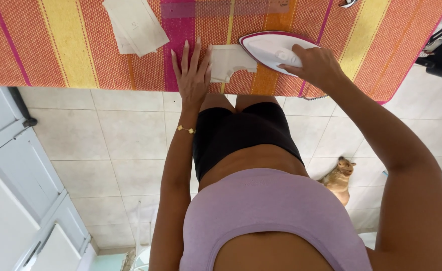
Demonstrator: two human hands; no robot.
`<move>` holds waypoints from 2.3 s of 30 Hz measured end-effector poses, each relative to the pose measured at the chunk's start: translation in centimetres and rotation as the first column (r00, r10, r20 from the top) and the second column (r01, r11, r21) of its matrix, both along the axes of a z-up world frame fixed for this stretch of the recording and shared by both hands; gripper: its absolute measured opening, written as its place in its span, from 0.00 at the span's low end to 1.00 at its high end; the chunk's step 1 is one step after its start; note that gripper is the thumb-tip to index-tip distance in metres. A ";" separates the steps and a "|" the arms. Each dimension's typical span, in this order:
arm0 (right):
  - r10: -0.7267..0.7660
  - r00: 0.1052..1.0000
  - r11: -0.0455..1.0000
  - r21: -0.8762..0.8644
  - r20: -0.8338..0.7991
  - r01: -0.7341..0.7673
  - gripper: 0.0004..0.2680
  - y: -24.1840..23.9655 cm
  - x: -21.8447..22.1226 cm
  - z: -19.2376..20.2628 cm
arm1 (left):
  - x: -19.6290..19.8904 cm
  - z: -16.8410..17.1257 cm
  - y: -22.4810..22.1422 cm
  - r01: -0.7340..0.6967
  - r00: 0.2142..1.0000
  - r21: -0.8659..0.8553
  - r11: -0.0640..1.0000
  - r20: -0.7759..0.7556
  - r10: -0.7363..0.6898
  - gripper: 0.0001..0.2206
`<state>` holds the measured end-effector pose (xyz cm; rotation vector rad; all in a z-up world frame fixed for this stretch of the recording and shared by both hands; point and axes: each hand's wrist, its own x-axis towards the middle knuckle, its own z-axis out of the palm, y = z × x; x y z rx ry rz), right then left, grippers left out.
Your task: Ironing and measuring small white fabric cutouts on an ironing board using a steam iron and a ruler.
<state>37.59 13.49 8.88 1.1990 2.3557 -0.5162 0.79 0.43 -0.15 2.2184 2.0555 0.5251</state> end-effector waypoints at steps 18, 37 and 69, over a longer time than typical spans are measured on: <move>0.212 0.977 0.976 0.040 0.019 -0.213 0.24 1.4 -6.3 -1.6 | -0.2 0.3 0.0 -0.026 0.991 0.047 0.999 0.133 0.020 0.18; 0.202 0.979 0.978 -0.057 0.015 -0.201 0.26 1.6 -11.3 -1.2 | 0.1 0.4 -0.7 -0.166 0.912 -0.013 0.986 0.378 0.159 0.19; 0.218 0.974 0.973 0.066 0.057 -0.221 0.25 0.4 -2.3 -1.2 | 0.1 -0.6 -0.2 -0.068 0.993 0.043 0.997 0.103 0.063 0.24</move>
